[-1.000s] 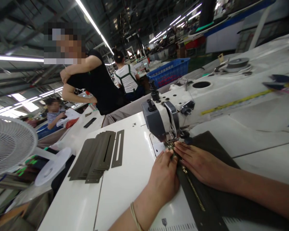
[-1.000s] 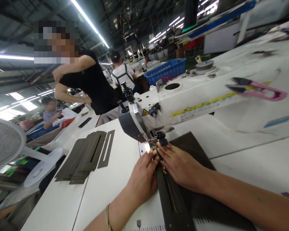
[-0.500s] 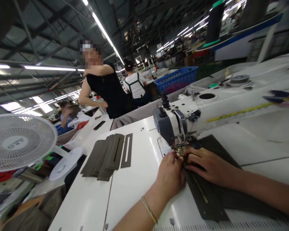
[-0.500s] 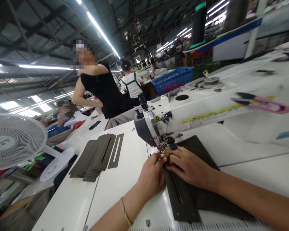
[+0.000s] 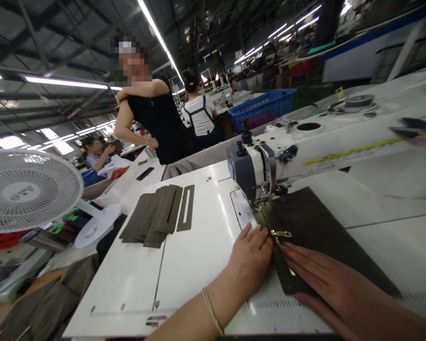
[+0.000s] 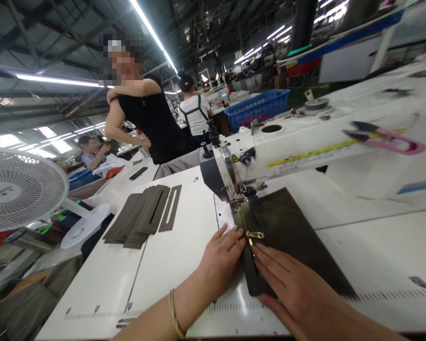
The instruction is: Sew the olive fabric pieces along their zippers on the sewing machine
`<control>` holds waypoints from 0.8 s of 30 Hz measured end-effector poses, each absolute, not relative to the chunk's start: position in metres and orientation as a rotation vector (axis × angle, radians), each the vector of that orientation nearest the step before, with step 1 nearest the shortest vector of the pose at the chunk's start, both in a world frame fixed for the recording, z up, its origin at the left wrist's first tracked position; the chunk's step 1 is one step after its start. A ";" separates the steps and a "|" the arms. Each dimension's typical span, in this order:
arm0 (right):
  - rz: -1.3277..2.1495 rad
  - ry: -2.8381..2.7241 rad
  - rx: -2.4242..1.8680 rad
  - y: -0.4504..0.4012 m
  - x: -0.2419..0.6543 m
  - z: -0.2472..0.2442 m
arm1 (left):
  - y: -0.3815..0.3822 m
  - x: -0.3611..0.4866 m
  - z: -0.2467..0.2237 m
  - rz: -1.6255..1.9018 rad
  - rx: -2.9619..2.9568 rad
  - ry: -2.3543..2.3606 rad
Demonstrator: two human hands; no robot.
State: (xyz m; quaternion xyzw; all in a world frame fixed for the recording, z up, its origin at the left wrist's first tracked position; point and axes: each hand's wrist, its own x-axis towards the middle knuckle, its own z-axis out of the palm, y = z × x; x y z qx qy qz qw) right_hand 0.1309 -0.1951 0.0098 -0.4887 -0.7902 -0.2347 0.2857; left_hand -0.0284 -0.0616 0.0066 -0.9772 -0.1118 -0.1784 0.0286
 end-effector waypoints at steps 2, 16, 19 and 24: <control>-0.626 -2.112 -1.315 -0.197 0.131 0.010 | -0.063 -0.027 0.009 -0.543 -3.021 -0.351; -0.816 -2.148 -1.284 -0.184 0.126 0.012 | -0.060 -0.024 0.006 -0.642 -3.043 -0.446; -0.828 -2.140 -1.304 -0.178 0.129 0.014 | -0.056 -0.020 0.005 -0.666 -3.029 -0.439; -0.834 -2.192 -1.289 -0.170 0.136 0.009 | -0.048 -0.015 0.006 -0.678 -3.015 -0.434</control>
